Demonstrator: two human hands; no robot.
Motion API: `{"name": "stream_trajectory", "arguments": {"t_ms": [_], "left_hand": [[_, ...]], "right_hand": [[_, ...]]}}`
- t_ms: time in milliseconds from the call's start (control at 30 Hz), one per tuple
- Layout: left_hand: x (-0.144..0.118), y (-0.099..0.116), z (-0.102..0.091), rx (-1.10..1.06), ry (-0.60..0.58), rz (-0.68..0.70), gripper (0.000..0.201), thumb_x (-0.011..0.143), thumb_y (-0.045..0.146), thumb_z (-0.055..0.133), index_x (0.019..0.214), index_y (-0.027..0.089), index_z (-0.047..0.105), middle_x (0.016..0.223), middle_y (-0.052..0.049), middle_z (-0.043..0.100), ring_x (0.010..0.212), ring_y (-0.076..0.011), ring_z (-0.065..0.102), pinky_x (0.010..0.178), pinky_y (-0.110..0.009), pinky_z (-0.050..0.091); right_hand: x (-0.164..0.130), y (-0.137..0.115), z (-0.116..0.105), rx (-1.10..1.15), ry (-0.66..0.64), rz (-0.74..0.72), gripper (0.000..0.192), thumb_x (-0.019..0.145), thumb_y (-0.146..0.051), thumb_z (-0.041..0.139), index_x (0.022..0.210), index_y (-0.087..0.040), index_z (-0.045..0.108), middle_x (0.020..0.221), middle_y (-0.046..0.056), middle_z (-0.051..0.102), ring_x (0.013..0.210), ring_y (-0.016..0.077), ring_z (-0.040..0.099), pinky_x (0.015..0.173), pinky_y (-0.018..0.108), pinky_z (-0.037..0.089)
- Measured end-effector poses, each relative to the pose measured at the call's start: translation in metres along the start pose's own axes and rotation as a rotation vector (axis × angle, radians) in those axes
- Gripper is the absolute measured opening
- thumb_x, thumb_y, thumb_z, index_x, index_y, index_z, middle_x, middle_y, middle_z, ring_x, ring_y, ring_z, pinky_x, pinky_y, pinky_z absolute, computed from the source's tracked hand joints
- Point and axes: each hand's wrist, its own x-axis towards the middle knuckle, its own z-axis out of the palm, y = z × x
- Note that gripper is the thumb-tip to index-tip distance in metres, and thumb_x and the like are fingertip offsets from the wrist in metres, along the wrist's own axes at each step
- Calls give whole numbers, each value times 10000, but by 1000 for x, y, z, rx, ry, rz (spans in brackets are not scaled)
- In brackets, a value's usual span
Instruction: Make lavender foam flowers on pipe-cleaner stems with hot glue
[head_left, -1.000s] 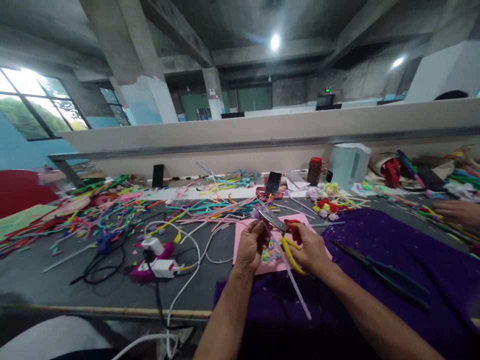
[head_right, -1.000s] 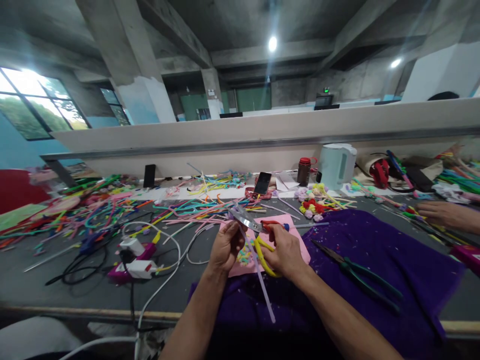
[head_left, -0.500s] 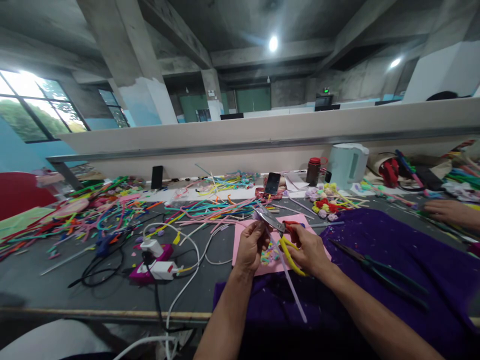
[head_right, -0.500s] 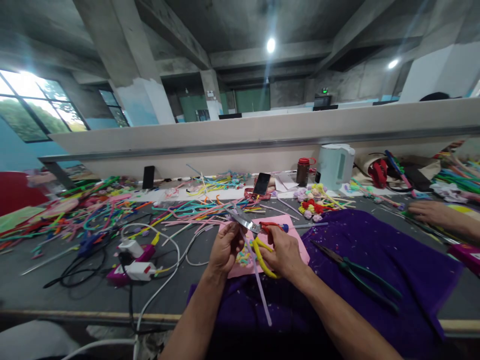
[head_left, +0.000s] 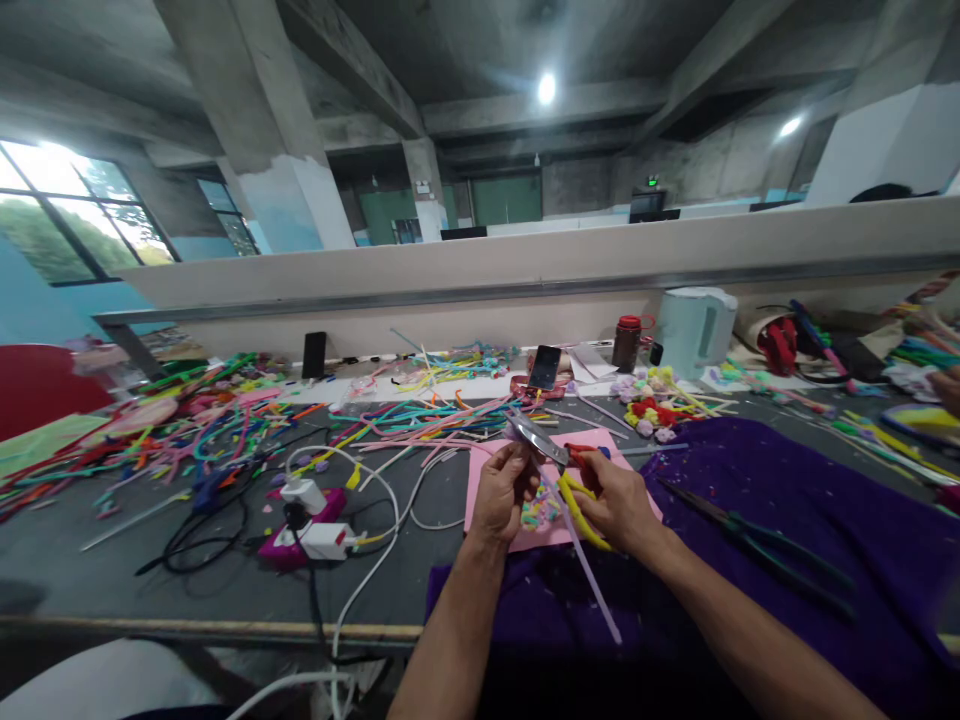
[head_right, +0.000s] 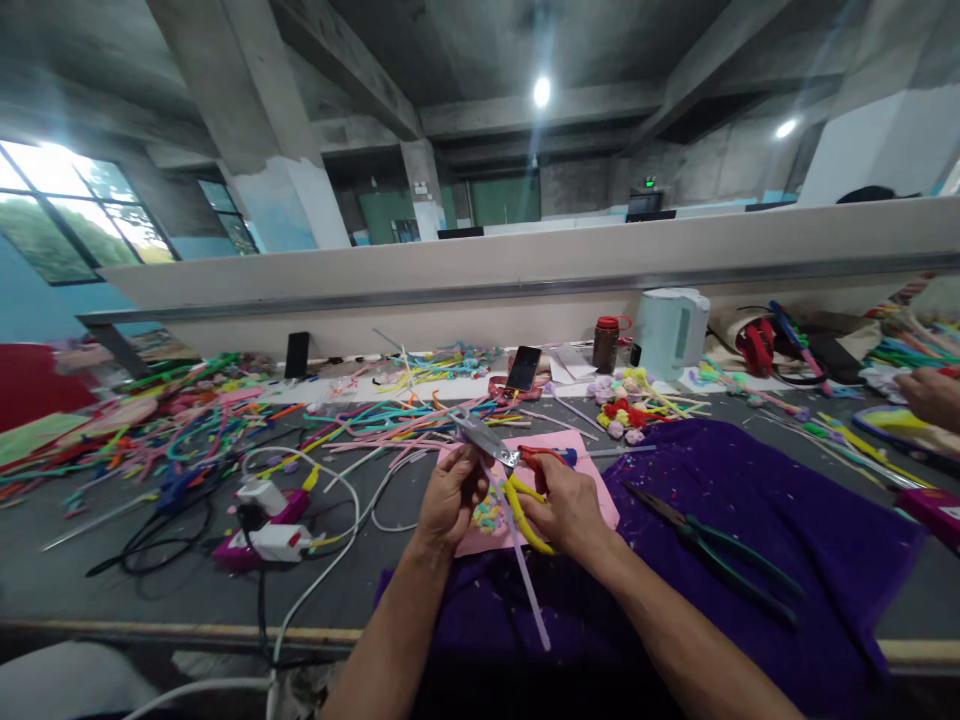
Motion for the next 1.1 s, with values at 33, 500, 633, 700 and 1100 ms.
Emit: {"name": "stream_trajectory", "arguments": {"t_ms": [33,500,633,700,1100], "left_hand": [[0,0,0,4,0,-2,242,605,313,714,686,134,574,571,11,607,367,-43,466,321,-144,263],[1,0,-1,-9,-29,10,239,634,322,703,717,133,583,613,8,613,380,-38,466,323,-147,249],[1,1,-2,-35,-66,-16,241,667,330,684,789,131,625,625,10,597,405,-33,467,332,-142,251],[0,0,-1,-51,-105,-48,245,670,325,685,809,129,637,676,-4,605,446,-35,484,346,-141,268],[-1,-18,13,19,-117,-185,301,558,326,762,760,134,648,531,40,504,407,-22,395,360,-136,243]], "right_hand": [[0,0,0,-1,0,0,322,735,-289,561,1020,-140,556,672,6,587,554,134,529,528,232,381],[-3,5,2,113,5,-7,292,732,-279,563,992,-148,584,672,23,602,572,143,541,550,243,400],[0,4,5,451,-15,178,217,703,-325,621,853,-178,568,659,0,560,572,124,500,531,228,385],[3,2,7,733,-42,304,226,677,-323,647,811,-183,530,660,-17,535,542,101,474,488,208,367],[11,-14,9,1448,-170,556,345,571,-292,726,839,-176,543,655,-9,577,537,110,527,490,220,413]]}}
